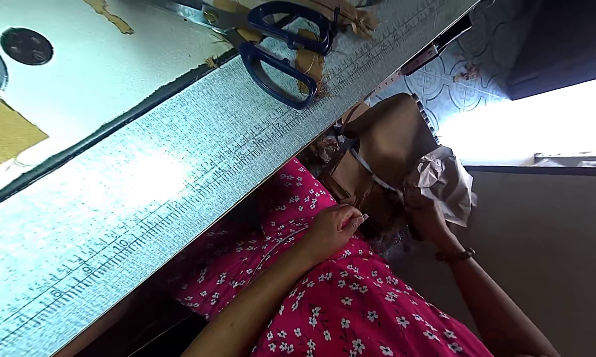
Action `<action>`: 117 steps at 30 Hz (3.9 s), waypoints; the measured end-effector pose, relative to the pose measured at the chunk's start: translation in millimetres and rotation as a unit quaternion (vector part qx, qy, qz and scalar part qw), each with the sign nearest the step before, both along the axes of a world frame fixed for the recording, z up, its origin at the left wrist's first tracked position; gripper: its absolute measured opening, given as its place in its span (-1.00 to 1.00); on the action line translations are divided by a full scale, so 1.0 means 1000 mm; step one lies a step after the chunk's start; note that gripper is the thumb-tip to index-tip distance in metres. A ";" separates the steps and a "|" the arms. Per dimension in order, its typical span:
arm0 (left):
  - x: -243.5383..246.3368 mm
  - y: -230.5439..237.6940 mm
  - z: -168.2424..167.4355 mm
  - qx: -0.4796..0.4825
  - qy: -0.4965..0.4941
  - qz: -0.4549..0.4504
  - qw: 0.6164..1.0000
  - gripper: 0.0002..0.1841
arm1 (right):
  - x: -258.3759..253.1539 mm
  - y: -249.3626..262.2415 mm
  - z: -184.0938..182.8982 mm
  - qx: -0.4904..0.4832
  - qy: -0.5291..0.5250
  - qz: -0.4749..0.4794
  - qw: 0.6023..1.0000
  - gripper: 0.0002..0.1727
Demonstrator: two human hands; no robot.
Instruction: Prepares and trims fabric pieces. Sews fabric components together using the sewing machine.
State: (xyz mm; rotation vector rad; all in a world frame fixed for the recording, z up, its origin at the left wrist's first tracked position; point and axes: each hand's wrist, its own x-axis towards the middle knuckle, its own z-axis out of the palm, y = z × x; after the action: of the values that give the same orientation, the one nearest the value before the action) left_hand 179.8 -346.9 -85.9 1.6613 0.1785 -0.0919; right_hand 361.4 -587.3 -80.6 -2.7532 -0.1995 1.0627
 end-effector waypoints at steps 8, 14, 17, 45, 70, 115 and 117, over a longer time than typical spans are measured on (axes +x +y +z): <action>-0.026 0.019 0.033 0.016 -0.138 0.209 0.968 -0.56 | -0.072 0.114 0.065 0.452 0.147 -0.041 0.879 -0.72; -0.046 0.042 0.072 0.180 -0.220 0.289 0.914 -0.55 | -0.096 0.198 0.099 0.644 0.353 -0.076 0.674 -0.83; -0.055 0.058 0.083 0.311 -0.215 0.339 0.862 -0.60 | -0.101 0.229 0.105 0.651 0.361 -0.060 0.665 -0.91; -0.100 0.298 0.076 0.485 -0.046 0.385 0.784 -0.84 | -0.109 0.434 0.116 0.419 -0.048 0.442 0.792 -0.81; -0.099 0.286 0.090 0.429 -0.003 0.403 0.808 -0.32 | -0.114 0.435 0.092 0.459 -0.323 0.525 0.639 -0.77; -0.115 0.284 0.090 0.498 -0.020 0.335 0.800 -0.60 | -0.121 0.428 0.095 0.390 -0.323 0.554 0.661 -0.75; -0.115 0.271 0.105 0.504 -0.006 0.312 0.805 -0.59 | -0.119 0.428 0.095 0.392 -0.313 0.555 0.663 -0.73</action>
State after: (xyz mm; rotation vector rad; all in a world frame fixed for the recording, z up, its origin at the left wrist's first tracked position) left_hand 64.5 -75.8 18.6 2.5601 0.8757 0.6234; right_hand 242.8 -159.4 14.8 -1.8213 -2.0308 -0.0782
